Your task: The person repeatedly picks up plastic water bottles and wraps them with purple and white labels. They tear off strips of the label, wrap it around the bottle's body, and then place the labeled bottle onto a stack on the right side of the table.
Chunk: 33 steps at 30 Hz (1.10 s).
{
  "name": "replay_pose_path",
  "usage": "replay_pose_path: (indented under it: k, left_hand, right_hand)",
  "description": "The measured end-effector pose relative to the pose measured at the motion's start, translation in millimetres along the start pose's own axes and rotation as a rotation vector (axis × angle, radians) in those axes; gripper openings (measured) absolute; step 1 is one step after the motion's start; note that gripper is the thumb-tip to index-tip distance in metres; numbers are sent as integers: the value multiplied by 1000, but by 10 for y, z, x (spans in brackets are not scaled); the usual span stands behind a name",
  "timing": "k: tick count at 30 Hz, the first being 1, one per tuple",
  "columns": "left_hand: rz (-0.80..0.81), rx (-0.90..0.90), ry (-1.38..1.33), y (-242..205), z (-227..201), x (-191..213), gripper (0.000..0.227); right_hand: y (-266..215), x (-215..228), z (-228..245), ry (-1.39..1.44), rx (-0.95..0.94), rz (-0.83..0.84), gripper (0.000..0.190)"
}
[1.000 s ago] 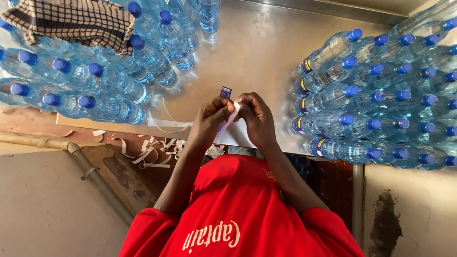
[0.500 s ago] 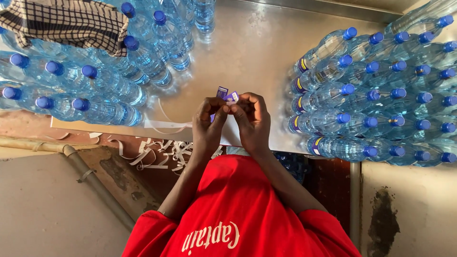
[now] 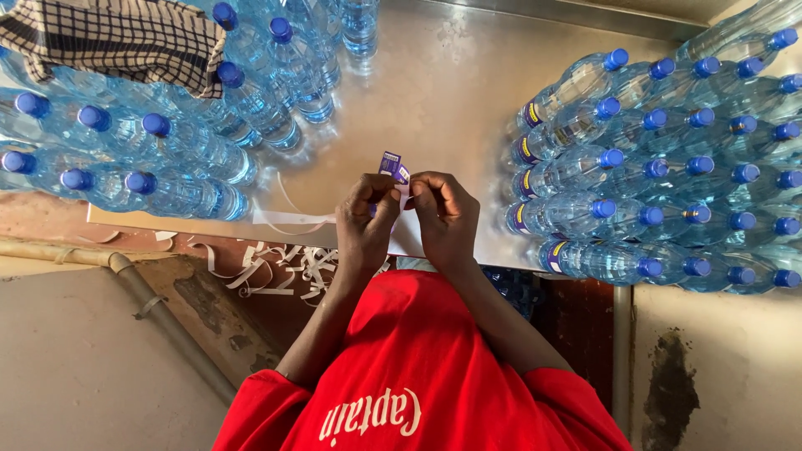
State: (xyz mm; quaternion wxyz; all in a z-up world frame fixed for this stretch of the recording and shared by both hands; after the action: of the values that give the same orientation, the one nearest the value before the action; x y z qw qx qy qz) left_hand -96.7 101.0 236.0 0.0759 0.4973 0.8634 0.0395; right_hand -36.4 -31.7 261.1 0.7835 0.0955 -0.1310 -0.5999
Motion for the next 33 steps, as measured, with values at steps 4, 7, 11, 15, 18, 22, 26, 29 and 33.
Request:
replay_pose_path:
  k: [4,7,11,15,18,22,26,29,33]
  left_hand:
    - [-17,14,-34,-11,1,-20,9]
    - [-15,28,-89,-9,102,-4,10]
    - [-177,94,-590,88,281,257,7]
    - [-276,-17,-611,224,506,722,14]
    - [-392,-284,245,204,-93,828,25]
    - [-180,-311,492,57,-416,475,70]
    - [212,-208,368,110,-333,78,33]
    - [150,0,20,122,-145,91,17]
    - [57,135,-240,26,-140,-13,24]
  right_hand:
    - [-7,31,-53,49,-20,15,18]
    - [-24,60,-115,43,-27,98,15]
    - [-2,77,-111,235,-302,439,54]
    - [-191,406,-732,346,-586,301,42]
    - [170,585,-145,-337,27,311,28]
    - [220,524,308,-549,236,409,23]
    - [260,465,525,-282,124,400,35]
    - [196,483,277,67,-66,230,49]
    - [56,434,61,179,-119,135,20]
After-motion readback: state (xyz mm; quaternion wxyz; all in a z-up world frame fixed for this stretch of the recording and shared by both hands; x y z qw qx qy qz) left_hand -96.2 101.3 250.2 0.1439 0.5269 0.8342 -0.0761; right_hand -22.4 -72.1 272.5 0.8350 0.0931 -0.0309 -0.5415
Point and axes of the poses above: each hand's wrist, its own y-axis towards the middle knuckle, its own x-axis out of the back of the hand, z = x × y, the point moved 3 cm from there along y, towards the middle knuckle, and after that the axes turned 2 degrees about -y, right-handed, at the moved point
